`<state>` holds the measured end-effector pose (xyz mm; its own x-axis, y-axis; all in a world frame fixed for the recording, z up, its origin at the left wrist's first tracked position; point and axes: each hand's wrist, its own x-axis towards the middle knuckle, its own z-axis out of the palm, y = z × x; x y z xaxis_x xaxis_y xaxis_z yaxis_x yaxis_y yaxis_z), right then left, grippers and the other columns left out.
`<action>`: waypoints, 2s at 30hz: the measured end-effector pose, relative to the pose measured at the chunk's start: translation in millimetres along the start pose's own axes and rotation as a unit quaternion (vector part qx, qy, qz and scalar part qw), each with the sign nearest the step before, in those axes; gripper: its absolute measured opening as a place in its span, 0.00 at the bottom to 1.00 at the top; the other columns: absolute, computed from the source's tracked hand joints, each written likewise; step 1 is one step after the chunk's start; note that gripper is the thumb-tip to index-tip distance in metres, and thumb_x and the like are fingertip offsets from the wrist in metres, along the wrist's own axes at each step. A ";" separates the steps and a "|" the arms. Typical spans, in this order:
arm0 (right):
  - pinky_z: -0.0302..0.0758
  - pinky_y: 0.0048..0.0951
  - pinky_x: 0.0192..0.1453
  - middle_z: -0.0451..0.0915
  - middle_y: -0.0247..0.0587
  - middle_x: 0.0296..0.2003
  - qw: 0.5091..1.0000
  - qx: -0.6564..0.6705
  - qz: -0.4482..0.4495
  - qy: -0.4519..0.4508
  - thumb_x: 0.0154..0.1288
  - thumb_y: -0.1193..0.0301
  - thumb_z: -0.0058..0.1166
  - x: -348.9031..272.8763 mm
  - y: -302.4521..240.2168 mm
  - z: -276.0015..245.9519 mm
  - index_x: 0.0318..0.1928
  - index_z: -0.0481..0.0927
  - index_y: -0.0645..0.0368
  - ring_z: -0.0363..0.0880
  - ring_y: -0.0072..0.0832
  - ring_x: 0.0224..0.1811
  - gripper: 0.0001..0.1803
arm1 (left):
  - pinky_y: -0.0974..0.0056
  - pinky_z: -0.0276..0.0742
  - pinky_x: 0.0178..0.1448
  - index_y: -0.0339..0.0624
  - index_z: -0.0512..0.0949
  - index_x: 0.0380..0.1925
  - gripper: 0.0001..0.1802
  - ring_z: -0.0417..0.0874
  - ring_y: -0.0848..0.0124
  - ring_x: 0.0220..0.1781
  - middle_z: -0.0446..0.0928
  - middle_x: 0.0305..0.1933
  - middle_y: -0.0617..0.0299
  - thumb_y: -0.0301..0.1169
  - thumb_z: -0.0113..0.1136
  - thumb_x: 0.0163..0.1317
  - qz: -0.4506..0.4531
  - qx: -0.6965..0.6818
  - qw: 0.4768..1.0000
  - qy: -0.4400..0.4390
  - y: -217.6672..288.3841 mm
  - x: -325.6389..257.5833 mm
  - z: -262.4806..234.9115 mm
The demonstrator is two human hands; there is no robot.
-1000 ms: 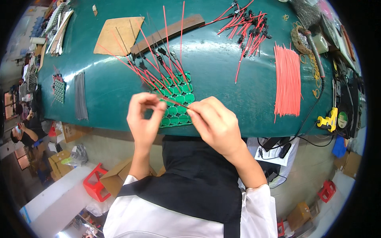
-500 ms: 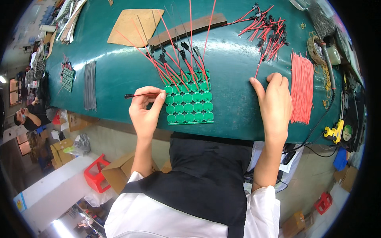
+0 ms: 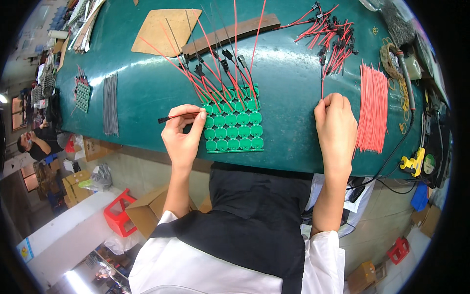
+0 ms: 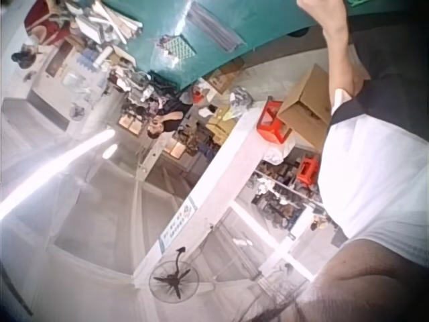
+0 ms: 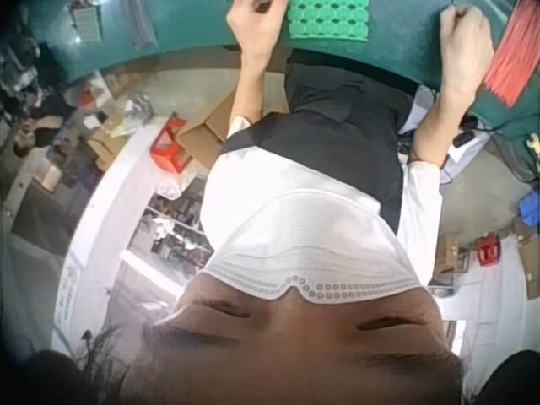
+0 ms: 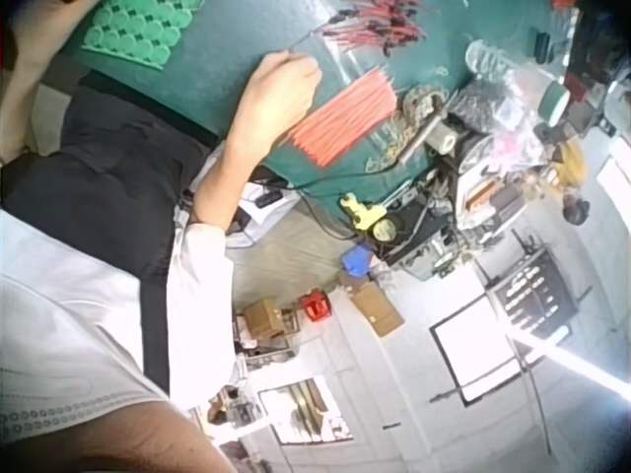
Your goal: The person solders wires onto a circuit board using a soldering iron and solder wire, sets the finished board aside, and inserts wire connectors and wires into a new circuit board panel by hand.
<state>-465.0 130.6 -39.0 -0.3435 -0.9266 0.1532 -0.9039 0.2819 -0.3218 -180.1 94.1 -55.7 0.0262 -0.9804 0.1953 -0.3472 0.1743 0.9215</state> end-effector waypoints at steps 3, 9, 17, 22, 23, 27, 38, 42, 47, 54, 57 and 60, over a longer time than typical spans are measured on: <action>0.74 0.47 0.35 0.77 0.50 0.31 1.000 -0.001 -0.002 0.013 0.65 0.72 0.56 -0.9 -1.1 1.3 0.34 0.72 0.62 0.78 0.50 0.32 0.08 | 0.70 0.80 0.39 0.34 0.80 0.36 0.06 0.84 0.74 0.34 0.82 0.37 0.60 0.20 0.66 0.58 0.017 0.011 1.000 -0.001 0.6 0.1 -0.1; 0.75 0.46 0.34 0.77 0.47 0.31 1.000 0.014 0.019 0.009 0.64 0.72 0.57 -2.0 -6.8 -1.6 0.33 0.72 0.61 0.78 0.47 0.31 0.07 | 0.71 0.80 0.40 0.33 0.79 0.35 0.07 0.83 0.75 0.34 0.81 0.37 0.60 0.19 0.67 0.58 0.021 0.048 0.999 0.015 3.7 -2.4 4.1; 0.75 0.43 0.33 0.76 0.42 0.30 0.999 0.018 -0.027 0.034 0.61 0.73 0.58 -7.2 -15.6 6.0 0.32 0.72 0.59 0.79 0.43 0.30 0.07 | 0.72 0.80 0.41 0.33 0.76 0.36 0.08 0.83 0.76 0.34 0.80 0.35 0.60 0.18 0.66 0.59 0.043 0.058 0.997 0.036 0.3 -6.7 6.5; 0.75 0.39 0.33 0.76 0.40 0.29 0.999 0.034 -0.026 0.025 0.63 0.73 0.58 -9.8 -14.1 -0.6 0.32 0.73 0.59 0.79 0.41 0.30 0.07 | 0.69 0.79 0.35 0.36 0.76 0.34 0.08 0.82 0.74 0.29 0.80 0.33 0.59 0.19 0.67 0.57 0.095 0.088 0.991 0.027 0.4 -4.8 8.4; 0.75 0.39 0.33 0.76 0.40 0.29 0.999 0.028 -0.023 0.027 0.63 0.73 0.58 -10.1 -12.9 -2.5 0.32 0.73 0.59 0.79 0.41 0.30 0.07 | 0.69 0.79 0.35 0.36 0.76 0.34 0.08 0.82 0.74 0.29 0.80 0.33 0.59 0.19 0.67 0.57 0.095 0.082 0.992 0.024 1.8 -3.9 8.9; 0.75 0.36 0.34 0.78 0.41 0.32 0.990 0.122 0.032 0.056 0.65 0.72 0.58 -5.9 7.0 -21.3 0.36 0.76 0.60 0.79 0.38 0.30 0.05 | 0.71 0.80 0.43 0.34 0.75 0.38 0.10 0.82 0.77 0.37 0.80 0.38 0.60 0.19 0.66 0.59 0.013 0.063 0.998 -0.026 9.3 1.7 13.9; 0.75 0.48 0.45 0.80 0.55 0.34 0.991 -0.097 0.097 -0.009 0.62 0.71 0.55 -6.4 92.1 -39.2 0.36 0.76 0.63 0.79 0.53 0.41 0.07 | 0.68 0.77 0.37 0.39 0.72 0.37 0.15 0.79 0.73 0.30 0.75 0.34 0.62 0.25 0.70 0.56 -0.061 0.073 0.991 -0.094 10.9 22.2 -7.3; 0.73 0.47 0.40 0.77 0.57 0.31 0.996 -0.041 0.072 -0.025 0.61 0.73 0.55 -6.5 125.8 -41.7 0.35 0.73 0.65 0.78 0.54 0.35 0.08 | 0.69 0.78 0.37 0.39 0.72 0.36 0.14 0.78 0.76 0.31 0.73 0.33 0.63 0.26 0.69 0.57 -0.050 0.074 0.991 -0.102 18.1 25.1 6.7; 0.73 0.41 0.40 0.75 0.55 0.28 0.994 -0.065 0.048 -0.073 0.63 0.70 0.57 0.5 175.6 -28.7 0.35 0.71 0.67 0.76 0.46 0.30 0.12 | 0.70 0.78 0.39 0.39 0.75 0.39 0.13 0.80 0.76 0.34 0.75 0.38 0.62 0.26 0.69 0.57 -0.035 0.013 0.994 -0.103 16.7 26.9 -37.5; 0.72 0.38 0.37 0.75 0.51 0.24 0.988 0.021 0.133 -0.079 0.67 0.69 0.51 4.1 162.5 -45.1 0.35 0.72 0.66 0.76 0.37 0.27 0.10 | 0.56 0.80 0.41 0.42 0.82 0.31 0.08 0.85 0.58 0.35 0.83 0.34 0.56 0.35 0.62 0.61 -0.079 0.461 0.881 0.076 -23.3 78.0 -192.6; 0.72 0.35 0.36 0.75 0.49 0.24 0.990 0.028 0.112 -0.086 0.67 0.72 0.50 3.2 158.1 -44.2 0.36 0.72 0.66 0.74 0.33 0.27 0.08 | 0.53 0.80 0.43 0.43 0.81 0.32 0.11 0.85 0.55 0.38 0.83 0.35 0.54 0.38 0.65 0.58 -0.124 0.506 0.852 0.054 -37.5 92.5 -228.3; 0.72 0.35 0.36 0.75 0.48 0.25 0.990 0.013 0.103 -0.100 0.67 0.74 0.50 4.2 165.4 -46.2 0.35 0.72 0.67 0.74 0.33 0.27 0.07 | 0.52 0.80 0.45 0.41 0.82 0.28 0.11 0.85 0.50 0.40 0.84 0.35 0.51 0.37 0.65 0.55 -0.156 0.536 0.830 -0.009 -45.3 102.2 -229.1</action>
<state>-627.7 184.9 -48.4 -0.4598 -0.8819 -0.1044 -0.8122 0.4651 -0.3522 53.0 7.0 -0.6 0.2613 -0.9652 -0.0104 -0.9605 -0.2611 0.0961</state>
